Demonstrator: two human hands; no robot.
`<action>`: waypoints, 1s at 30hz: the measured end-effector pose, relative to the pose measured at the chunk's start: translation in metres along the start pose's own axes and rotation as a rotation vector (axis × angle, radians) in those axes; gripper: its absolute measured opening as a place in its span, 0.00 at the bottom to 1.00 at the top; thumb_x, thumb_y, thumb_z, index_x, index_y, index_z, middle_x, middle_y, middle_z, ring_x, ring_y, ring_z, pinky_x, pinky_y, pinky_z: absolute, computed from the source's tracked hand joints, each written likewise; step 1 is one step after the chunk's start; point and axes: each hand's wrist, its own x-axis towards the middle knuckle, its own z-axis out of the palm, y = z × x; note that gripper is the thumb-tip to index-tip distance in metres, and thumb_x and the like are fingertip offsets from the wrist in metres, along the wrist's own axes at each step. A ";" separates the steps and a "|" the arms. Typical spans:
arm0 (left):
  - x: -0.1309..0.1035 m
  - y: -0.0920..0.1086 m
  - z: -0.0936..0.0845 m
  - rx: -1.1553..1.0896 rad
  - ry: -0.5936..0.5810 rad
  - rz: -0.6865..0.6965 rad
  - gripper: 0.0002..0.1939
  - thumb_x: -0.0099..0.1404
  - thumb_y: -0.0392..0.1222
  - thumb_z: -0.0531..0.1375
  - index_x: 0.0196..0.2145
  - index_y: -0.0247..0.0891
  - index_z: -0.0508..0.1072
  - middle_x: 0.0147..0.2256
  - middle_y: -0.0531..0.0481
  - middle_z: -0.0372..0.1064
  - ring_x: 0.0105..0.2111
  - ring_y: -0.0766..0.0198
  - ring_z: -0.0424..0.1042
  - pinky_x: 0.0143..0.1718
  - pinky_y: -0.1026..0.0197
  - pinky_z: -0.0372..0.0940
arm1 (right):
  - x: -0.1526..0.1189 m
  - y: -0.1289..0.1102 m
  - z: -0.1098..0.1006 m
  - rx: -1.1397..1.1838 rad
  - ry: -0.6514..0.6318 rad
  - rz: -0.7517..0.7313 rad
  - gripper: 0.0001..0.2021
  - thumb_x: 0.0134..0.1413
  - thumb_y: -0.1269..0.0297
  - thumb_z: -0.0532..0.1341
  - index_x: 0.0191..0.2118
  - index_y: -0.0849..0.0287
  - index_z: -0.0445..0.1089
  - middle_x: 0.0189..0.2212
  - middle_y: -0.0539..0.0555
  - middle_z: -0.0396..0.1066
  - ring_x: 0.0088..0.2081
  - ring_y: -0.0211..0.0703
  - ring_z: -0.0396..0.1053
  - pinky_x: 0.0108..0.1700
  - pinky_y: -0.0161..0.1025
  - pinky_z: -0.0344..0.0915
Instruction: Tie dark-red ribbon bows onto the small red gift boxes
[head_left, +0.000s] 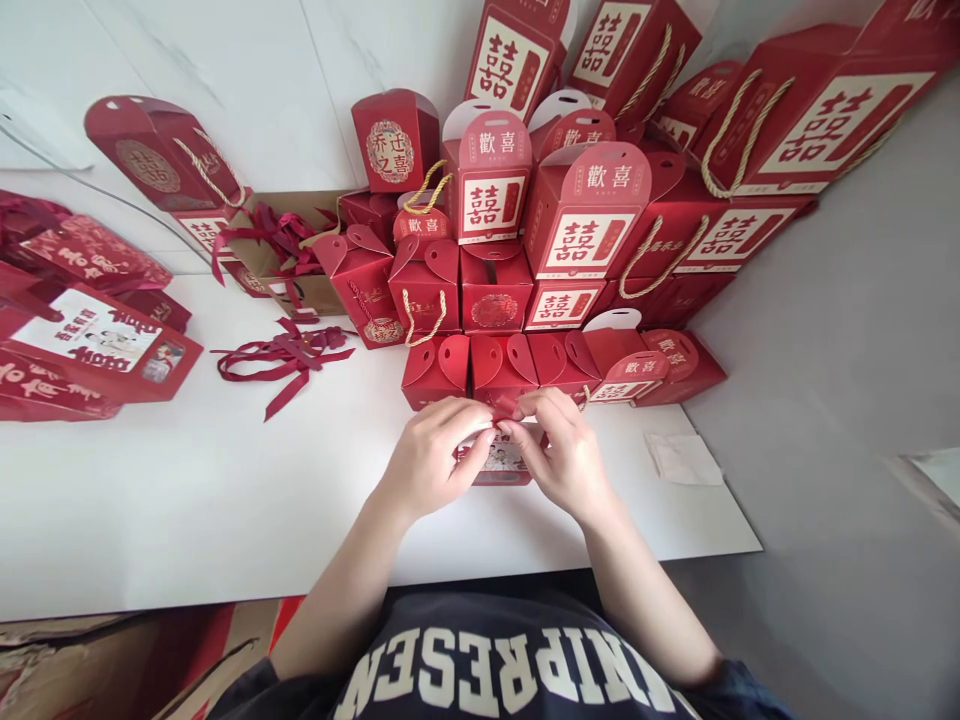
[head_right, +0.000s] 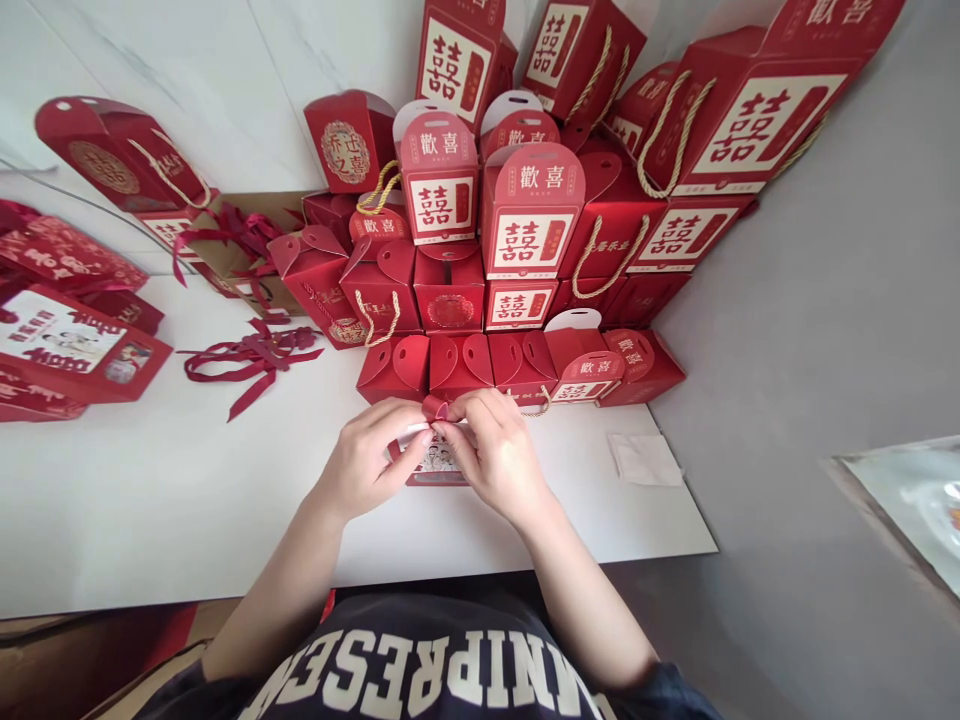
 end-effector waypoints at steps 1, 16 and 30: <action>0.001 0.001 -0.003 0.078 -0.002 0.051 0.05 0.69 0.36 0.56 0.38 0.39 0.71 0.38 0.47 0.75 0.37 0.59 0.71 0.41 0.57 0.64 | 0.001 0.000 -0.001 0.012 -0.013 -0.001 0.01 0.64 0.67 0.59 0.39 0.55 0.65 0.37 0.56 0.71 0.39 0.47 0.66 0.42 0.45 0.63; -0.005 0.002 0.002 0.038 -0.034 -0.018 0.06 0.70 0.38 0.54 0.34 0.38 0.68 0.30 0.49 0.70 0.32 0.61 0.67 0.38 0.58 0.61 | -0.003 0.001 0.003 0.207 -0.020 0.064 0.01 0.65 0.66 0.58 0.39 0.55 0.66 0.36 0.55 0.70 0.38 0.44 0.68 0.39 0.42 0.65; -0.005 0.001 0.005 -0.071 0.027 -0.077 0.06 0.68 0.33 0.56 0.39 0.37 0.72 0.34 0.49 0.74 0.34 0.62 0.70 0.38 0.60 0.63 | -0.006 0.007 -0.001 0.296 -0.149 0.129 0.08 0.61 0.62 0.63 0.43 0.54 0.65 0.38 0.53 0.68 0.37 0.41 0.66 0.34 0.38 0.65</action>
